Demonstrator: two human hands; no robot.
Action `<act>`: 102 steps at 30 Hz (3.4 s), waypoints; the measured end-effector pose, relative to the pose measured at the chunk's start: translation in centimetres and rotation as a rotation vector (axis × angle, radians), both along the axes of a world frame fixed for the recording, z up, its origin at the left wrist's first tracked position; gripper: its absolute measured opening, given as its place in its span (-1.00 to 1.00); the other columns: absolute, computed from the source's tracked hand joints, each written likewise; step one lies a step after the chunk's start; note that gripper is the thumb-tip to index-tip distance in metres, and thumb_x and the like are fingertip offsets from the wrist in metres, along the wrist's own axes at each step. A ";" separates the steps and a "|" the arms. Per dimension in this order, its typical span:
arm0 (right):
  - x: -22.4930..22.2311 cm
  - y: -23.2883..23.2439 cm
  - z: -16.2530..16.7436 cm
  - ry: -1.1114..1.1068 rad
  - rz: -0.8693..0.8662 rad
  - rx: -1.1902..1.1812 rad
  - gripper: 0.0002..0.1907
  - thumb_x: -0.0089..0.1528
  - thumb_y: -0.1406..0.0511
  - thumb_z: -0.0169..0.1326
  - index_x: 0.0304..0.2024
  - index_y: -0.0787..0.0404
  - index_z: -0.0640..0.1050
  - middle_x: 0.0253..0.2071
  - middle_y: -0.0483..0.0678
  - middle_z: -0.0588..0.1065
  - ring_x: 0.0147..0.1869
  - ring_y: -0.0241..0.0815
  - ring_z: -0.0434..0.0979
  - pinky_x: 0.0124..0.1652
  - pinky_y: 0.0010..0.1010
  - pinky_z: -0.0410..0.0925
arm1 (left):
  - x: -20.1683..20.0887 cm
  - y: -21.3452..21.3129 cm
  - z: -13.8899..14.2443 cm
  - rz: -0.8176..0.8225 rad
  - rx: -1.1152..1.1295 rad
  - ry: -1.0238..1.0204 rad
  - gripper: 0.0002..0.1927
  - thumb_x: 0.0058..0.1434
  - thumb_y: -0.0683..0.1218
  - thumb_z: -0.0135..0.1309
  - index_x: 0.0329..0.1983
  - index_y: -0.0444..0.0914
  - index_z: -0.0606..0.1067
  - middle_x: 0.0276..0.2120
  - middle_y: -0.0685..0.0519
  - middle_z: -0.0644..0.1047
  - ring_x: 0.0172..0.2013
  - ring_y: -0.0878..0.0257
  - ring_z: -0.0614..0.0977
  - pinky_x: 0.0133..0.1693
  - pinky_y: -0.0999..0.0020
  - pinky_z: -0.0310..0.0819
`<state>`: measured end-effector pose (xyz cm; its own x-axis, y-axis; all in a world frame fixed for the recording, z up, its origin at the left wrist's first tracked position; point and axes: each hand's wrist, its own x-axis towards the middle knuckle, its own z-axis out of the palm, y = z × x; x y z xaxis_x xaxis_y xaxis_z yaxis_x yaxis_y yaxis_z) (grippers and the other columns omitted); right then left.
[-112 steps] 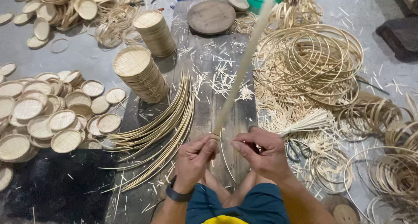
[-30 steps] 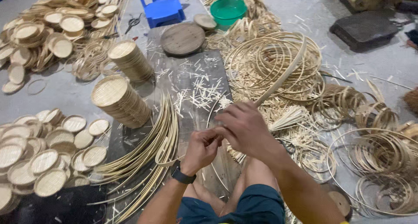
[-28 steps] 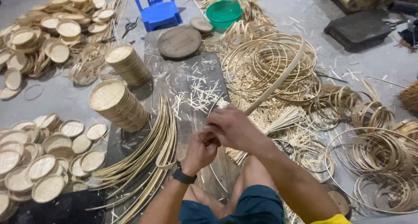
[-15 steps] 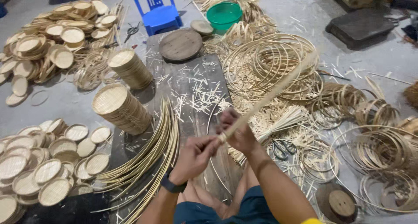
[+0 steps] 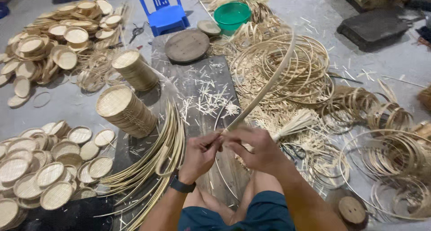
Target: The person sits on the floor of a basket workshop and bends long thin bamboo strips, flexing and working them by hand to curve them into rims. The person repeatedly takes strips, bends them along their length, and sets the curved pieces with the pile of finished bamboo hoops.
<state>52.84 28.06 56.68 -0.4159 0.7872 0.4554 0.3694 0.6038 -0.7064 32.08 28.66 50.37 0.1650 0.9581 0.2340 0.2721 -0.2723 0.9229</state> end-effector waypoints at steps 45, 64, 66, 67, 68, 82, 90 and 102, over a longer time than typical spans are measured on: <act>0.6 -0.3 -10.9 0.832 0.135 -0.511 -0.69 0.51 0.24 -0.04 -0.31 0.21 0.52 -0.47 -0.21 0.38 -0.47 -0.40 0.28 -0.44 -0.51 0.23 | 0.3 -0.4 -0.6 -0.090 -0.122 -0.159 -0.84 0.36 -0.16 0.09 -0.21 -0.32 0.66 -0.56 0.13 0.56 -0.56 0.46 0.49 -0.51 0.48 0.39; 0.7 -1.7 -5.7 0.169 -0.049 -0.063 -0.78 0.23 0.36 0.23 -0.05 0.20 0.65 -0.31 -0.05 0.61 -0.36 -0.38 0.54 -0.37 -0.48 0.42 | 2.2 -1.7 -2.2 -0.091 0.457 0.141 -0.78 0.27 -0.31 0.07 -0.03 -0.33 0.59 -0.19 -0.03 0.62 -0.26 0.32 0.62 -0.27 0.42 0.52; 0.6 -1.5 -6.4 0.203 -0.003 0.037 -0.84 0.24 0.37 0.23 -0.12 0.22 0.66 -0.24 -0.05 0.64 -0.36 -0.40 0.55 -0.39 -0.50 0.40 | 2.6 -1.4 -2.5 -0.124 0.524 0.180 -0.82 0.30 -0.36 0.06 -0.14 -0.28 0.57 -0.21 0.03 0.56 -0.20 0.27 0.57 -0.21 0.40 0.47; 0.4 -1.4 -7.1 0.218 0.017 0.006 -0.87 0.22 0.37 0.24 -0.17 0.22 0.68 -0.26 -0.05 0.65 -0.43 -0.39 0.51 -0.47 -0.49 0.34 | 2.6 -1.2 -2.4 -0.089 0.432 0.103 -0.81 0.30 -0.33 0.08 -0.07 -0.29 0.59 -0.27 0.05 0.53 -0.28 0.30 0.53 -0.27 0.42 0.42; 0.2 -1.2 -8.1 0.232 0.045 -0.026 -0.90 0.20 0.37 0.25 -0.23 0.22 0.70 -0.27 -0.06 0.66 -0.51 -0.37 0.46 -0.55 -0.48 0.28 | 2.4 -1.0 -2.2 -0.047 0.340 0.026 -0.77 0.30 -0.31 0.10 0.00 -0.30 0.61 -0.33 0.07 0.51 -0.35 0.33 0.50 -0.34 0.44 0.38; -9.5 2.5 -9.3 0.889 0.212 -0.472 -0.73 0.41 0.25 -0.01 -0.03 0.34 0.55 -0.14 0.03 0.59 -0.15 -0.18 0.59 -0.17 -0.35 0.50 | 2.5 -2.7 2.2 0.466 0.633 -0.129 -0.64 0.20 -0.24 0.22 0.09 -0.25 0.61 0.09 0.00 0.43 0.07 0.19 0.49 0.04 0.36 0.47; -13.5 4.7 -9.2 0.853 0.254 -0.729 -0.83 0.40 0.32 0.05 -0.07 0.31 0.58 -0.24 -0.07 0.56 -0.18 -0.29 0.51 -0.15 -0.42 0.42 | -2.2 -3.4 2.0 0.598 0.677 0.183 -0.59 0.20 -0.17 0.25 0.13 -0.31 0.61 0.24 -0.17 0.50 0.23 -0.01 0.47 0.22 0.06 0.32; -8.9 5.3 -11.9 -0.582 -0.090 0.044 -0.84 0.18 0.27 0.17 -0.45 0.21 0.57 -0.47 0.09 0.51 -0.26 0.07 0.50 -0.11 -0.06 0.34 | -5.9 0.0 -5.2 -0.003 -0.402 0.305 -0.82 0.29 -0.10 0.12 -0.15 -0.28 0.63 -0.48 0.08 0.59 -0.46 0.31 0.55 -0.35 0.33 0.47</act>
<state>43.90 33.32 44.76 -0.5401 0.8162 0.2053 0.7398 0.5767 -0.3466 26.17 28.64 45.12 0.1713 0.9621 -0.2123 0.5457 0.0868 0.8335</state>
